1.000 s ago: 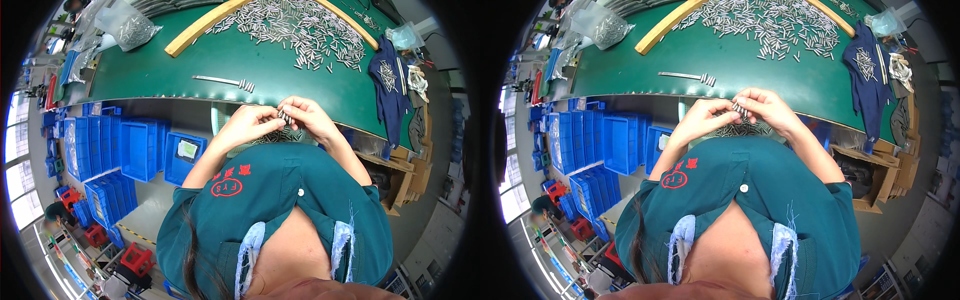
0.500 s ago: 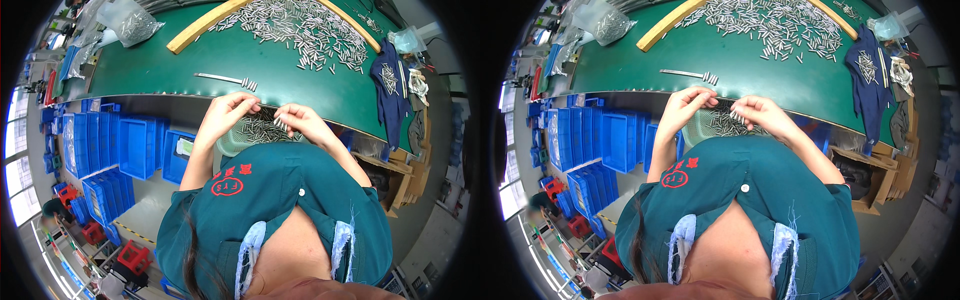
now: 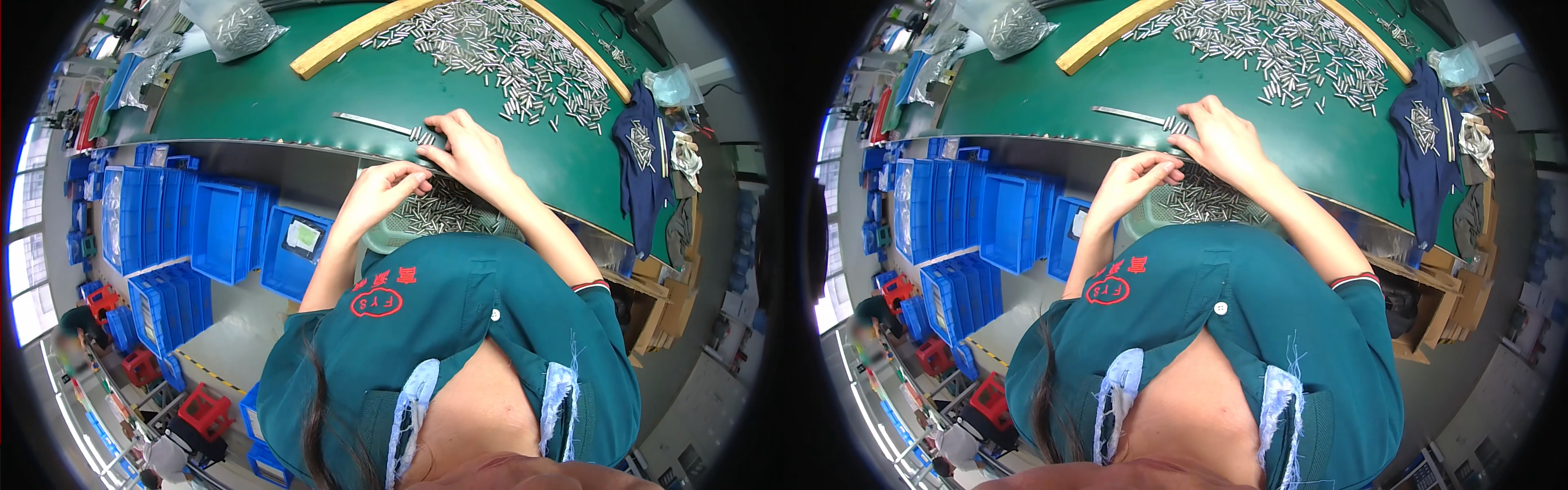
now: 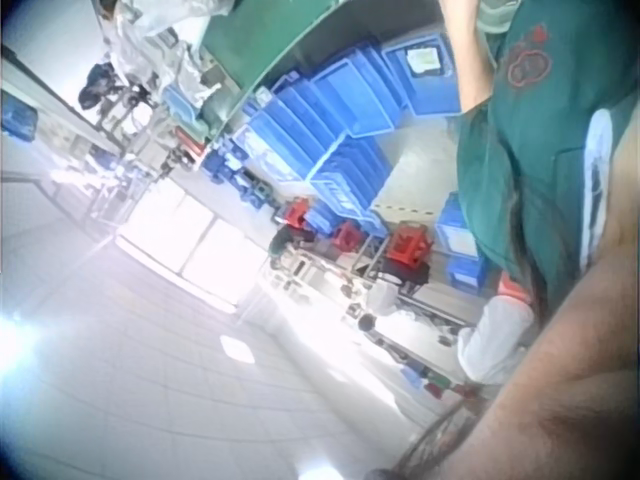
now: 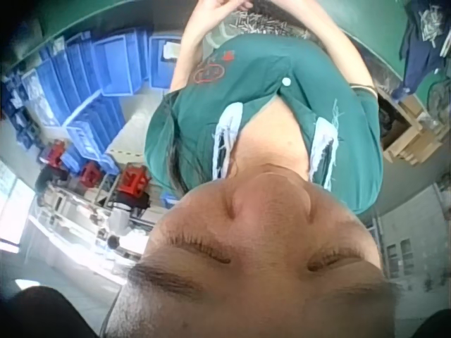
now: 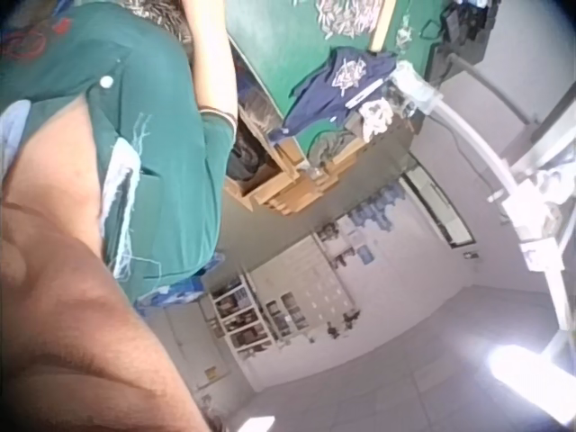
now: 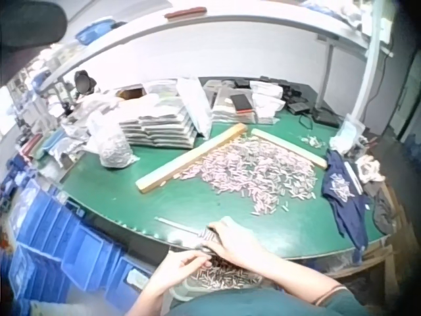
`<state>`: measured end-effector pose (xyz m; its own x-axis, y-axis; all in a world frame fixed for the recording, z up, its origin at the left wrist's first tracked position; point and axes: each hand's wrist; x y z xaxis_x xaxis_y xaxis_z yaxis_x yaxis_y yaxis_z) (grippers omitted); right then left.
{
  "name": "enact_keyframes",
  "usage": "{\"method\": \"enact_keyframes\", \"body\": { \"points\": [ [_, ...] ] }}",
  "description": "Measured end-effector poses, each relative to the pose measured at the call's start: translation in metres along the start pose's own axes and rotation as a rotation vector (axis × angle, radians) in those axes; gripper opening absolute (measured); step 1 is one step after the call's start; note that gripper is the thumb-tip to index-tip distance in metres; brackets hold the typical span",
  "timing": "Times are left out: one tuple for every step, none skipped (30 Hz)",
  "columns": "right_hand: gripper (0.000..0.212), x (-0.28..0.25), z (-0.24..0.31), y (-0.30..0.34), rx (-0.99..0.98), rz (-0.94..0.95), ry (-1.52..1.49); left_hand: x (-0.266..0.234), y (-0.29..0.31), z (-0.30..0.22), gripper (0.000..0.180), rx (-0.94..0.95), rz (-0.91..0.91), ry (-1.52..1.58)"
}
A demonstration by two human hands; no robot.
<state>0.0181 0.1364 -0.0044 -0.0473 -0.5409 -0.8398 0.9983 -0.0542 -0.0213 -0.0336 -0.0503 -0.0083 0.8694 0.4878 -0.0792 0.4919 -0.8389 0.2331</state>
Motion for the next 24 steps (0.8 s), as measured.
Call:
{"method": "enact_keyframes", "body": {
  "points": [
    [0.042,0.002,0.003,-0.004,-0.004,0.001,0.000,0.001,0.001,0.002,0.024,0.000,-0.004,0.000],
    [0.041,0.003,0.006,-0.008,-0.017,-0.015,0.040,0.002,0.001,0.005,0.026,-0.001,0.006,0.014],
    [0.040,0.004,0.009,-0.011,-0.033,-0.031,0.079,0.002,0.002,0.007,0.027,-0.001,0.015,0.028],
    [0.034,0.006,0.009,-0.014,-0.042,-0.033,0.090,0.002,0.002,0.008,0.029,-0.022,0.036,0.009],
    [0.034,0.006,0.009,-0.014,-0.041,-0.033,0.091,0.003,0.001,0.011,0.029,-0.021,0.037,0.010],
    [0.031,0.007,0.009,-0.014,-0.055,-0.031,0.108,0.003,0.001,0.015,0.030,-0.032,0.062,0.088],
    [0.028,0.006,0.008,-0.013,-0.067,-0.029,0.126,0.005,0.000,0.017,0.031,-0.043,0.090,0.167],
    [0.028,0.005,0.006,-0.011,-0.066,-0.028,0.126,0.007,-0.001,0.019,0.031,-0.044,0.091,0.168],
    [0.026,0.002,0.002,-0.007,-0.088,-0.022,0.118,0.010,-0.002,0.017,0.034,-0.088,0.114,0.275],
    [0.024,-0.002,-0.002,-0.002,-0.109,-0.017,0.111,0.013,-0.003,0.016,0.037,-0.132,0.138,0.381],
    [0.024,-0.007,-0.005,0.003,-0.105,-0.016,0.112,0.016,-0.006,0.017,0.037,-0.134,0.142,0.383],
    [0.023,-0.012,-0.007,0.009,-0.089,0.005,0.098,0.019,-0.008,0.019,0.040,-0.167,0.181,0.573],
    [0.022,-0.017,-0.009,0.016,-0.073,0.027,0.084,0.022,-0.011,0.020,0.043,-0.200,0.221,0.762],
    [0.022,-0.019,-0.012,0.021,-0.066,0.048,0.061,0.024,-0.014,0.019,0.047,-0.230,0.242,0.843],
    [0.022,-0.022,-0.015,0.027,-0.061,0.046,0.063,0.027,-0.017,0.018,0.047,-0.231,0.248,0.843],
    [0.021,-0.025,-0.018,0.033,-0.086,0.064,0.061,0.030,-0.020,0.016,0.046,-0.248,0.274,0.917],
    [0.019,-0.027,-0.019,0.039,-0.112,0.082,0.059,0.034,-0.022,0.015,0.044,-0.266,0.298,0.990],
    [0.019,-0.031,-0.019,0.044,-0.120,0.115,0.045,0.038,-0.026,0.015,0.042,-0.308,0.284,1.003],
    [0.019,-0.033,-0.018,0.048,-0.118,0.114,0.043,0.041,-0.027,0.014,0.042,-0.311,0.284,1.002],
    [0.020,-0.034,-0.017,0.052,-0.122,0.137,0.044,0.043,-0.028,0.012,0.040,-0.311,0.298,0.971],
    [0.020,-0.036,-0.018,0.055,-0.124,0.158,0.047,0.046,-0.030,0.011,0.039,-0.311,0.316,0.938],
    [0.021,-0.033,-0.021,0.058,-0.147,0.133,0.041,0.049,-0.031,0.012,0.037,-0.301,0.316,0.907],
    [0.021,-0.034,-0.021,0.059,-0.146,0.131,0.039,0.051,-0.033,0.012,0.037,-0.303,0.317,0.904],
    [0.021,-0.034,-0.021,0.061,-0.145,0.125,0.050,0.054,-0.034,0.013,0.037,-0.279,0.326,0.827]
  ]
}}
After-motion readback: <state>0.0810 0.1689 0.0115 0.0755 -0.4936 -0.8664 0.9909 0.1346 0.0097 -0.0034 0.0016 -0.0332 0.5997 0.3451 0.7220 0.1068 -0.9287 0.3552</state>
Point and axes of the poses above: each hand's wrist, its own y-axis away from the middle knuckle, its own x-axis out of the palm, z = x × y, and after that the axes turned 8 degrees about z, right-handed
